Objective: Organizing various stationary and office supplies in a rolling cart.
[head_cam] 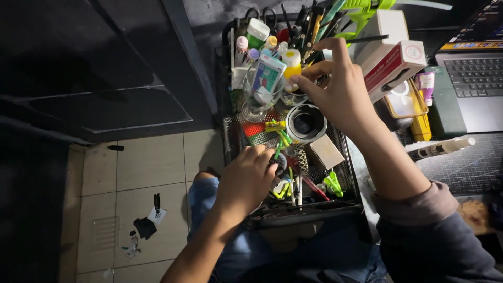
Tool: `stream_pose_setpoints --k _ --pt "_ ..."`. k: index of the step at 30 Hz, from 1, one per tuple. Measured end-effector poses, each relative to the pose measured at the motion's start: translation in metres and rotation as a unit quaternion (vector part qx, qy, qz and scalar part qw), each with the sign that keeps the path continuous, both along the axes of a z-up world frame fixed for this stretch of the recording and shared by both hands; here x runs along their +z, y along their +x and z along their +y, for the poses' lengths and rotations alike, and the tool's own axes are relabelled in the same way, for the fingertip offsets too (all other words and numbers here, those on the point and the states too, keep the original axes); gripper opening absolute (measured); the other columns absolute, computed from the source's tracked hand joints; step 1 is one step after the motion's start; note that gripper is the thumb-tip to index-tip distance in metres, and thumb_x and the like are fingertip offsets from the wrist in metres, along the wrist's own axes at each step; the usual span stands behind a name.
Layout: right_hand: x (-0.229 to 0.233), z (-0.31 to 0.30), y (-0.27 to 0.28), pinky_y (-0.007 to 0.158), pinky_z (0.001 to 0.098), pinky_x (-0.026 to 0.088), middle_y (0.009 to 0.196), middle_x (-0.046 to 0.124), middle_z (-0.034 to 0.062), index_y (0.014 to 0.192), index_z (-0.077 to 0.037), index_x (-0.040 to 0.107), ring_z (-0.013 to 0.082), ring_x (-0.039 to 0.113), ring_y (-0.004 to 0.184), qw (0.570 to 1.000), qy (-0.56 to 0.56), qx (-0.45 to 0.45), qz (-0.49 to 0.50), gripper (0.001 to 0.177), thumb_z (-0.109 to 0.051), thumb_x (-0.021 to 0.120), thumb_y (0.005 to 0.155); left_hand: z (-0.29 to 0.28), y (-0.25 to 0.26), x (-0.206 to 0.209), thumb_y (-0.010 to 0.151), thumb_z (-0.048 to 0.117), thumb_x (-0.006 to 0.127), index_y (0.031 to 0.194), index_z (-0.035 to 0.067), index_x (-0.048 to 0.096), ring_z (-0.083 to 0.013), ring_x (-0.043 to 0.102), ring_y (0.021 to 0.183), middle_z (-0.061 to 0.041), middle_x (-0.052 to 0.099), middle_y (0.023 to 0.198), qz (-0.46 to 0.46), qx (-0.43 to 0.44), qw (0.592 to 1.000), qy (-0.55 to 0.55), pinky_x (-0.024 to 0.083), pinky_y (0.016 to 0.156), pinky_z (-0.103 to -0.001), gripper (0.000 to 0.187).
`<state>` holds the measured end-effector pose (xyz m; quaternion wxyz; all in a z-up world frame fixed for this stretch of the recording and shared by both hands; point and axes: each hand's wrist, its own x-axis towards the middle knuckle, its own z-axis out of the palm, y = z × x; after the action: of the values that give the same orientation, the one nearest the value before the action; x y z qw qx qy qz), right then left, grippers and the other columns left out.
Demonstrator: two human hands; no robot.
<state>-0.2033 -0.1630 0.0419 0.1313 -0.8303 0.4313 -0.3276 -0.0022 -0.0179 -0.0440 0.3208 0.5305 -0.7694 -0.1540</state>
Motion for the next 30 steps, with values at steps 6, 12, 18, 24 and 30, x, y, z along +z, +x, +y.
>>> stream_pose_setpoints --k 6,12,18,24,30 --pt "0.0 0.013 -0.009 0.07 0.0294 0.058 0.099 0.079 0.0097 0.135 -0.001 0.048 0.0168 0.076 0.082 0.998 0.019 -0.036 -0.048 0.046 -0.017 0.078 0.105 0.0 0.0 0.002 0.097 0.025 0.062 0.121 0.002 0.066 -0.0334 0.064 0.11 -0.015 0.067 0.117 -0.002 -0.006 1.0 0.009 0.052 0.094 -0.043 0.033" --pt "-0.001 0.01 -0.015 0.069 0.0293 0.053 0.101 0.078 0.0067 0.125 -0.004 0.057 0.0152 0.072 0.083 0.995 0.035 -0.087 -0.033 0.032 -0.016 0.077 0.103 -0.001 -0.001 0.004 0.097 0.026 0.063 0.121 0.002 0.066 -0.0334 0.063 0.111 -0.015 0.067 0.118 0.001 -0.005 1.0 0.022 0.052 0.095 -0.044 0.034" --pt "0.006 0.0 0.011 0.081 0.0393 0.054 0.111 0.072 0.01 0.123 -0.005 0.056 0.0263 0.067 0.096 0.996 -0.042 -0.043 0.066 0.046 -0.024 0.085 0.092 -0.003 -0.004 0.007 0.094 0.028 0.066 0.118 0.001 0.066 -0.0361 0.061 0.112 -0.018 0.066 0.119 -0.018 -0.01 1.0 -0.007 0.05 0.094 -0.046 0.036" --pt "0.003 0.007 -0.004 0.083 0.0401 0.057 0.107 0.071 0.0103 0.129 -0.005 0.055 0.0267 0.07 0.094 0.999 -0.034 0.0 -0.009 0.05 -0.025 0.083 0.093 -0.004 -0.003 0.01 0.097 0.032 0.065 0.127 0.004 0.064 -0.0345 0.062 0.115 -0.015 0.066 0.123 0.005 -0.008 0.999 0.033 0.051 0.097 -0.044 0.041" --pt "0.009 0.054 -0.046 0.078 0.0378 0.056 0.101 0.069 0.0123 0.117 -0.006 0.062 0.0245 0.069 0.088 0.996 0.057 0.03 0.057 0.037 -0.026 0.079 0.091 -0.012 -0.008 0.022 0.079 0.061 0.071 0.138 -0.002 0.054 -0.0415 0.053 0.122 -0.027 0.057 0.131 -0.097 -0.043 0.992 -0.062 0.043 0.099 -0.052 0.088"
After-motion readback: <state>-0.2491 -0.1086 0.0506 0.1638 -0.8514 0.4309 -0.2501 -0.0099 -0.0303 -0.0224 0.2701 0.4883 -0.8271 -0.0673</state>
